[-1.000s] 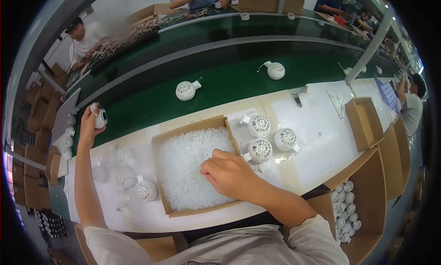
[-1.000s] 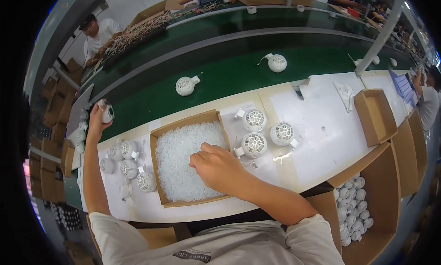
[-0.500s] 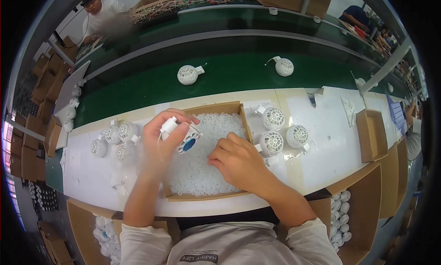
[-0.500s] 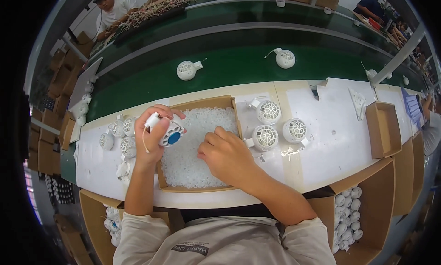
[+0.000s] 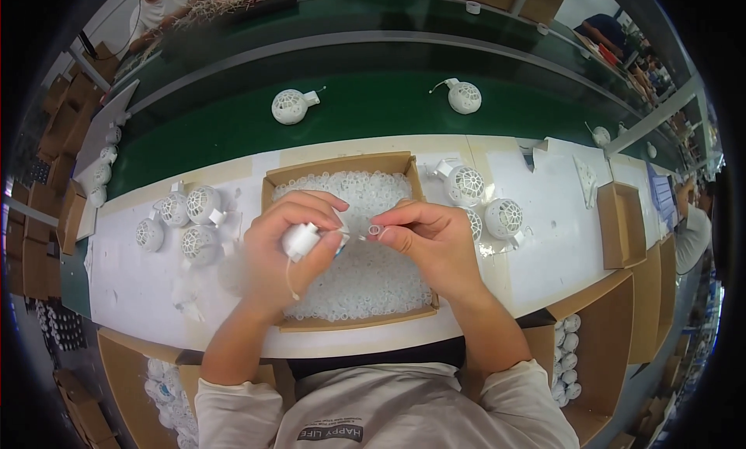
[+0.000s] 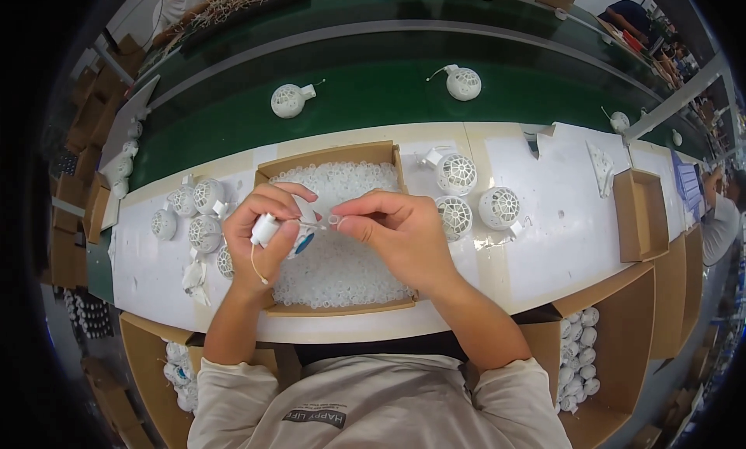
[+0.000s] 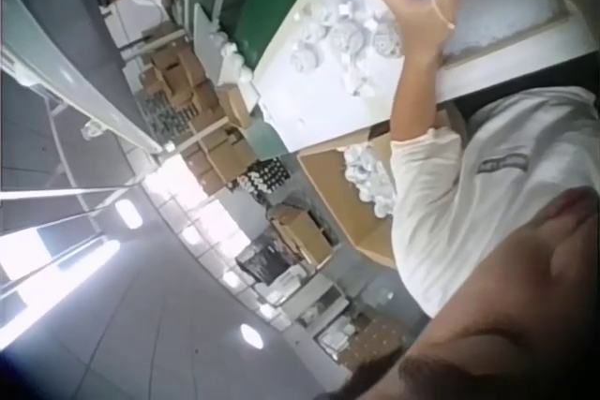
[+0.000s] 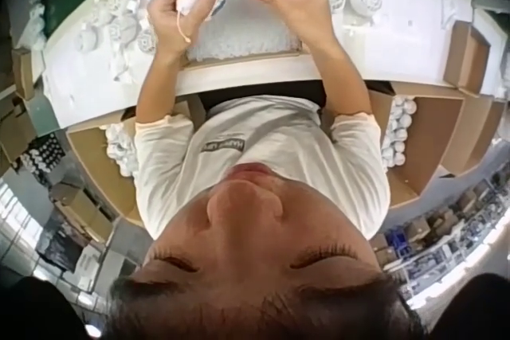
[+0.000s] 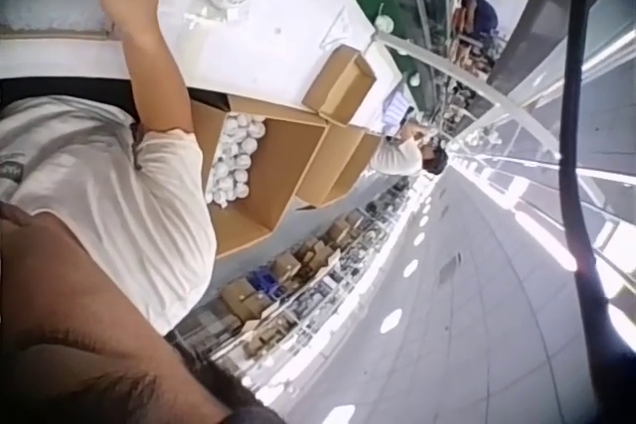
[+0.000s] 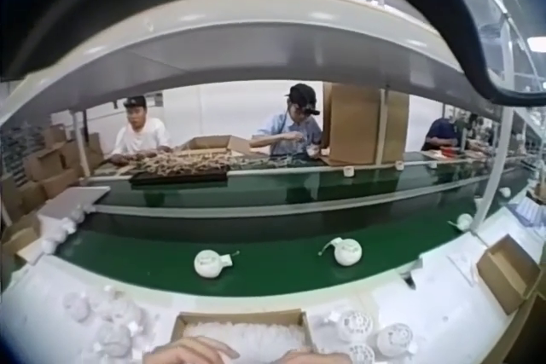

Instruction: Attaching strings to small white components and placing them into a box with packaging beads.

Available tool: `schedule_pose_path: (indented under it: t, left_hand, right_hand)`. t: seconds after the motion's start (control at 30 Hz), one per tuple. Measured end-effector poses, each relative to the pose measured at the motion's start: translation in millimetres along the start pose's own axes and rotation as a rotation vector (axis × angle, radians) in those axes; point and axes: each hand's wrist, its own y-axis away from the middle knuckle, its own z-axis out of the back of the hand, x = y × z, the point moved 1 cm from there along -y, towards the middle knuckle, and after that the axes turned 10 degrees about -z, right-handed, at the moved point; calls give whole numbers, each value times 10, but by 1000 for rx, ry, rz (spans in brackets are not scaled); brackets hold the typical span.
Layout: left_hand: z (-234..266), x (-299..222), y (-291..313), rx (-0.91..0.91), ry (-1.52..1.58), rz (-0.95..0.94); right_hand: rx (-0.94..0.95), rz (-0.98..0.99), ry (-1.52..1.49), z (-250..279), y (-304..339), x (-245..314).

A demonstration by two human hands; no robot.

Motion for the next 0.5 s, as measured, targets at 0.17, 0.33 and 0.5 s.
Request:
schedule_pose_path:
  t: [0.17,0.33,0.5]
  left_hand:
    - [-35,-44,-23,63,-19,-100]
    - [-17,-43,-12,32,-32,-84]
    - [-4,-56,-22,56,-90,-108]
  right_hand:
    - [30,-82,25,-38,-7,-19]
    - [86,-93,-56,-58,-8,-25]
    - [118,-116,-150,-61,-14,-26]
